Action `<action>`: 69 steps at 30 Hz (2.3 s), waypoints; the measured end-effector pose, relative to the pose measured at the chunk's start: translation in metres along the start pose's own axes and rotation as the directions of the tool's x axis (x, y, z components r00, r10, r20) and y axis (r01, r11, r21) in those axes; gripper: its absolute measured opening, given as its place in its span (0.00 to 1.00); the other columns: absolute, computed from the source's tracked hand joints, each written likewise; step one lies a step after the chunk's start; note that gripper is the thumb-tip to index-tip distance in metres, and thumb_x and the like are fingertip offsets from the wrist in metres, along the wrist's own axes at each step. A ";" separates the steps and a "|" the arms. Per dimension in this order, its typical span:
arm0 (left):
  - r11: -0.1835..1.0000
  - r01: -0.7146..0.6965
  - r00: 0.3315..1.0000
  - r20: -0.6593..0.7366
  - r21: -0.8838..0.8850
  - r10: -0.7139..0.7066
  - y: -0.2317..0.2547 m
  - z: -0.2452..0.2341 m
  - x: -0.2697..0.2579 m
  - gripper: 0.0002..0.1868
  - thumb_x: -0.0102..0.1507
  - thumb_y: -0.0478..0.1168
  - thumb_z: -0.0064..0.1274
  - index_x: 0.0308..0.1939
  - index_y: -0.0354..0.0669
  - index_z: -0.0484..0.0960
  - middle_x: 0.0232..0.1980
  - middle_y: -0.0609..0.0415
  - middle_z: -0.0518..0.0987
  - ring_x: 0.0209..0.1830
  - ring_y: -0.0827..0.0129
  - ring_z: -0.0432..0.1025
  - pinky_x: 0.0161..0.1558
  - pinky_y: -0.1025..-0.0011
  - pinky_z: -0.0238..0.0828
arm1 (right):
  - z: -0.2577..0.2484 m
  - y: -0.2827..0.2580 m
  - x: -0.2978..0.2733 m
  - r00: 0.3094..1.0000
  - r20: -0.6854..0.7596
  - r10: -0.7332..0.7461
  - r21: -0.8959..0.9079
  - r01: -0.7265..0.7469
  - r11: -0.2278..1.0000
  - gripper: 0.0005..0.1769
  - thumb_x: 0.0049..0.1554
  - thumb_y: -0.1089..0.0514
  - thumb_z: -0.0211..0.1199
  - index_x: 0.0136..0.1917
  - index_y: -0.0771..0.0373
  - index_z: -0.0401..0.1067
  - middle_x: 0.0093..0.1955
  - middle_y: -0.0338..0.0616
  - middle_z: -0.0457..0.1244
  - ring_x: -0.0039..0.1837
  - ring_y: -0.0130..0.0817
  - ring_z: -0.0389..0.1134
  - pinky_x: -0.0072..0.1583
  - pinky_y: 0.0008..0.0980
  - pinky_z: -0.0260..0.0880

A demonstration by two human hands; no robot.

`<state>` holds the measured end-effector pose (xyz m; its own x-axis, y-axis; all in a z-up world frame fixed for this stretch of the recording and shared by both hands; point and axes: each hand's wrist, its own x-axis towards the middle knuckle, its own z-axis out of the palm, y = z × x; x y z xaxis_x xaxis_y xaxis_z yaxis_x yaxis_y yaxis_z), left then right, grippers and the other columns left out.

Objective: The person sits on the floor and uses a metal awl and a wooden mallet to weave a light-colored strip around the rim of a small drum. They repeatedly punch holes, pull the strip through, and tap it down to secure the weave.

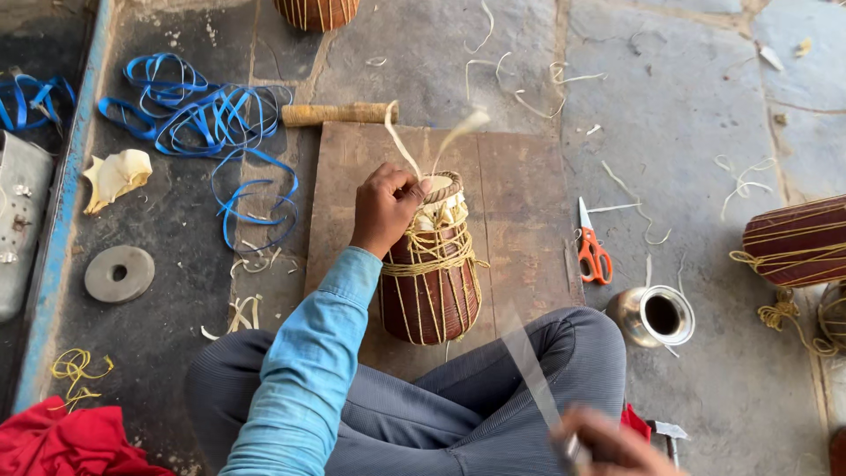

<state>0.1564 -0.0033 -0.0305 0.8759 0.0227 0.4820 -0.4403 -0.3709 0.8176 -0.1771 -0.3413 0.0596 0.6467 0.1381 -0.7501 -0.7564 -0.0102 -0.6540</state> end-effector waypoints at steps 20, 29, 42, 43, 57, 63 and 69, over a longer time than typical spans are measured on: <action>0.974 -0.138 0.990 0.029 0.178 0.135 -0.005 0.001 -0.026 0.36 0.56 0.76 0.54 0.45 0.48 0.82 0.47 0.59 0.83 0.51 0.63 0.74 0.62 0.55 0.58 | 0.100 -0.116 0.078 0.668 -0.128 -0.733 -0.826 0.337 0.451 0.34 0.49 0.59 0.69 0.70 0.54 0.70 0.52 0.44 0.65 0.52 0.34 0.70 0.51 0.34 0.74; 0.972 -0.137 0.990 0.010 0.191 0.138 -0.001 0.001 -0.025 0.38 0.53 0.77 0.58 0.44 0.48 0.82 0.46 0.60 0.83 0.51 0.63 0.74 0.59 0.55 0.60 | 0.111 -0.119 0.068 0.611 -0.102 -0.785 -0.887 0.302 0.350 0.34 0.49 0.60 0.69 0.69 0.54 0.70 0.52 0.44 0.64 0.51 0.36 0.70 0.52 0.36 0.73; 0.961 -0.101 0.993 -0.038 0.259 0.114 0.010 0.004 -0.032 0.40 0.50 0.79 0.57 0.39 0.46 0.81 0.42 0.60 0.80 0.48 0.63 0.71 0.58 0.55 0.54 | 0.152 -0.160 0.030 0.784 -0.118 -0.610 -0.958 0.071 0.277 0.39 0.54 0.56 0.61 0.79 0.49 0.61 0.43 0.49 0.66 0.42 0.48 0.70 0.46 0.45 0.70; 0.961 -0.096 0.993 -0.048 0.258 0.112 0.010 0.004 -0.031 0.40 0.50 0.80 0.57 0.37 0.47 0.80 0.41 0.61 0.80 0.48 0.63 0.71 0.57 0.55 0.54 | 0.151 -0.162 0.029 0.776 -0.102 -0.622 -0.953 0.103 0.286 0.39 0.53 0.56 0.62 0.78 0.49 0.62 0.44 0.49 0.66 0.41 0.47 0.71 0.45 0.44 0.70; 0.963 -0.099 0.993 -0.036 0.251 0.111 0.003 0.022 -0.022 0.42 0.43 0.83 0.56 0.33 0.49 0.79 0.36 0.62 0.76 0.44 0.64 0.70 0.54 0.57 0.53 | 0.117 -0.134 0.053 0.765 -0.226 -0.604 -0.841 0.159 0.517 0.38 0.53 0.57 0.68 0.76 0.50 0.67 0.40 0.47 0.66 0.35 0.36 0.63 0.41 0.36 0.66; 0.966 -0.084 0.995 -0.037 0.244 0.096 0.005 0.021 -0.023 0.42 0.44 0.83 0.55 0.32 0.49 0.78 0.36 0.61 0.77 0.44 0.64 0.70 0.54 0.57 0.54 | 0.110 -0.140 0.049 0.719 -0.109 -0.687 -0.884 0.246 0.398 0.35 0.52 0.58 0.69 0.73 0.53 0.67 0.41 0.45 0.69 0.38 0.33 0.69 0.43 0.31 0.69; 0.963 -0.093 0.994 -0.038 0.253 0.106 0.005 0.020 -0.025 0.42 0.45 0.83 0.54 0.33 0.49 0.78 0.37 0.61 0.77 0.44 0.64 0.70 0.54 0.57 0.54 | 0.111 -0.135 0.052 0.780 -0.131 -0.612 -0.840 0.241 0.487 0.33 0.58 0.55 0.66 0.75 0.53 0.64 0.51 0.44 0.72 0.50 0.30 0.71 0.53 0.28 0.70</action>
<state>0.1361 -0.0240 -0.0451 0.8164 0.0185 0.5773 -0.4554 -0.5941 0.6630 -0.0523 -0.2229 0.1197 0.9802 -0.0153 -0.1974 -0.1296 -0.8032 -0.5815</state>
